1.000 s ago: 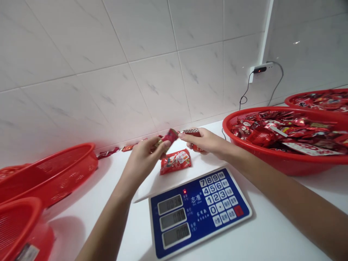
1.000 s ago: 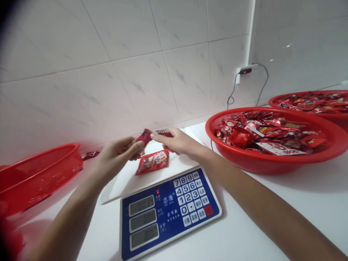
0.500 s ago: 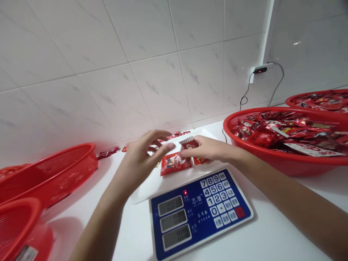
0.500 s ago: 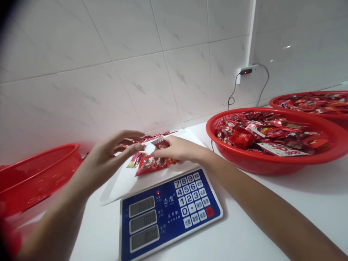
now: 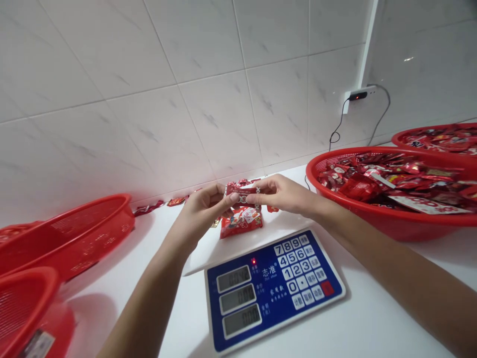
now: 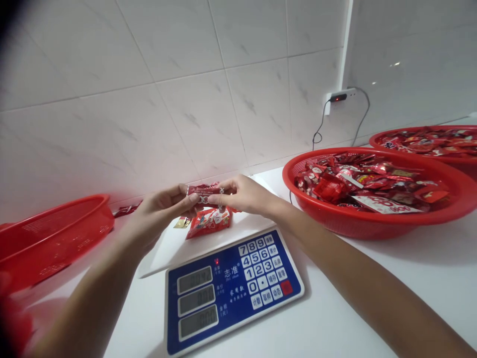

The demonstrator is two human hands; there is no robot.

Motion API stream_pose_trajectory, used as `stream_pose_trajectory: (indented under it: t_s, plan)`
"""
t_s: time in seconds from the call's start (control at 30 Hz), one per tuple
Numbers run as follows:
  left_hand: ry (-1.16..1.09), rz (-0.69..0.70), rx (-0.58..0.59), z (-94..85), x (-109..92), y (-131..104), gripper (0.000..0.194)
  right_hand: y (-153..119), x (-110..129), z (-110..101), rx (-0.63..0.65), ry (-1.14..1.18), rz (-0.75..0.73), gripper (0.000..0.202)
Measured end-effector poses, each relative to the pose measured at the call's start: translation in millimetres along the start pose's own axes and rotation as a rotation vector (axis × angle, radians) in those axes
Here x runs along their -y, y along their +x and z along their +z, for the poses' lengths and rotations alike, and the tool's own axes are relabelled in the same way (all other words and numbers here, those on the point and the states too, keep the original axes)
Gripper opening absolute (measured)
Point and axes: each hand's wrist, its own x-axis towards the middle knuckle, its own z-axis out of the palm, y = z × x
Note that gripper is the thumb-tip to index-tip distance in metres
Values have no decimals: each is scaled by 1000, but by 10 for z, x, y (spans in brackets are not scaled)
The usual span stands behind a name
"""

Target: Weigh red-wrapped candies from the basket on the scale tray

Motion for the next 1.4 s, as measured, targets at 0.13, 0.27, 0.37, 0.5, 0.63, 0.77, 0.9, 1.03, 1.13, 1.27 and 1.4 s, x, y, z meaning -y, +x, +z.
stream_pose_trajectory:
  t_s: [0.13, 0.27, 0.37, 0.5, 0.63, 0.77, 0.9, 1.03, 1.13, 1.27, 1.4]
  plan:
    - [-24, -25, 56, -7, 15, -8, 35, -7, -3, 34, -59, -70, -31, 29]
    - [5, 43, 48, 18, 17, -27, 29, -9, 8, 49, -67, -117, -26, 24]
    - [32, 101, 58, 19, 20, -30, 31, -16, 29, 53, -41, -95, -41, 23]
    - [143, 170, -21, 6, -7, -54, 26, -39, 54, 19, -23, -17, 3, 30]
    - [428, 280, -271, 50, -87, -133, 9, -54, 44, -52, 6, 171, 124, 43]
    - [511, 396, -317, 97, -114, -168, 24, -55, 32, -67, 69, 316, 162, 42]
    - [314, 314, -259, 45, -51, -98, 28, -57, 51, -24, -78, 308, 191, 39]
    - [8, 75, -100, -41, -6, -27, 53, -53, 61, -3, -155, 254, 146, 40]
    - [19, 36, -1, -61, -3, -16, 50, -48, 59, 10, -127, 215, 131, 39]
    - [127, 30, -1, -41, 9, -23, 33, -55, 79, 41, -84, 165, 149, 38]
    - [164, 61, -22, -40, 24, -20, 31, -48, 85, 57, -74, 142, 180, 37]
